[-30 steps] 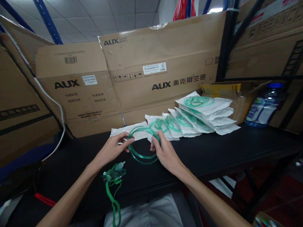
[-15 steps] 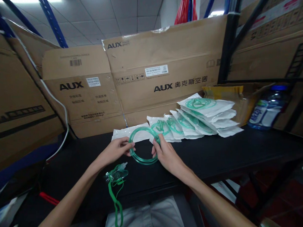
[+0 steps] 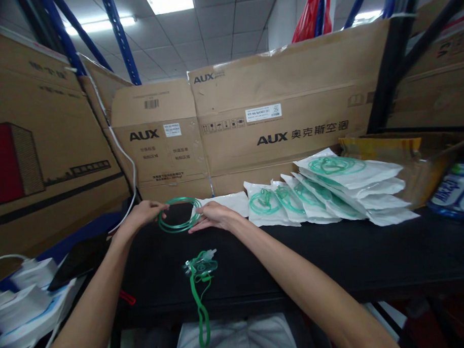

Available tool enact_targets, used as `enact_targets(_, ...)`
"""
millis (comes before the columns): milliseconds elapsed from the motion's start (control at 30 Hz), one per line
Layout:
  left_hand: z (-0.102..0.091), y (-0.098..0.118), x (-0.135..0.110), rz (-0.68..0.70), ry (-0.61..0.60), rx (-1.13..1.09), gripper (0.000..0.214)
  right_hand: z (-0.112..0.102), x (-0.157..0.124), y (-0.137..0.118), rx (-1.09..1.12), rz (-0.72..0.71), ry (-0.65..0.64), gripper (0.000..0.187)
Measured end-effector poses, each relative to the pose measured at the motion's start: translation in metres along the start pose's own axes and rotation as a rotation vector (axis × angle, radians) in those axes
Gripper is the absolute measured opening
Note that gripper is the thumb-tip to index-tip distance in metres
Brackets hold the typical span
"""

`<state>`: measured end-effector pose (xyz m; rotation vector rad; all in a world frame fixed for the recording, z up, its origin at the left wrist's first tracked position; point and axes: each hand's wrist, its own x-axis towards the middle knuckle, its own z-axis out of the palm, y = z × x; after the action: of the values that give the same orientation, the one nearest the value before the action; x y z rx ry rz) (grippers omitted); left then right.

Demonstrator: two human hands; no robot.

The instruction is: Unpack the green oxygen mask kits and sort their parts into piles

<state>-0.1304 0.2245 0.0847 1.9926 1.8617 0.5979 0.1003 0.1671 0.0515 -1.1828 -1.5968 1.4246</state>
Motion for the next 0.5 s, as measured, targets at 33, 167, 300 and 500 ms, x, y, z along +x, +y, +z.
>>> enact_targets(33, -0.005, -0.009, 0.002, -0.045, 0.020, 0.027, 0.029, 0.006, 0.008, -0.001, -0.016, 0.004, -0.023, 0.026)
enact_targets(167, -0.022, -0.032, 0.014, -0.195, 0.091, 0.126, 0.033, 0.017, 0.039, -0.013, -0.136, -0.023, -0.012, 0.032)
enact_targets(300, -0.026, -0.043, 0.020, -0.287, 0.100, 0.215, 0.037, 0.006, 0.044, -0.013, -0.369, -0.094, 0.140, 0.035)
enact_targets(500, 0.007, -0.044, 0.008, -0.021, -0.070, 0.220, 0.036, -0.019, -0.001, 0.019, -0.805, -0.202, 0.173, 0.036)
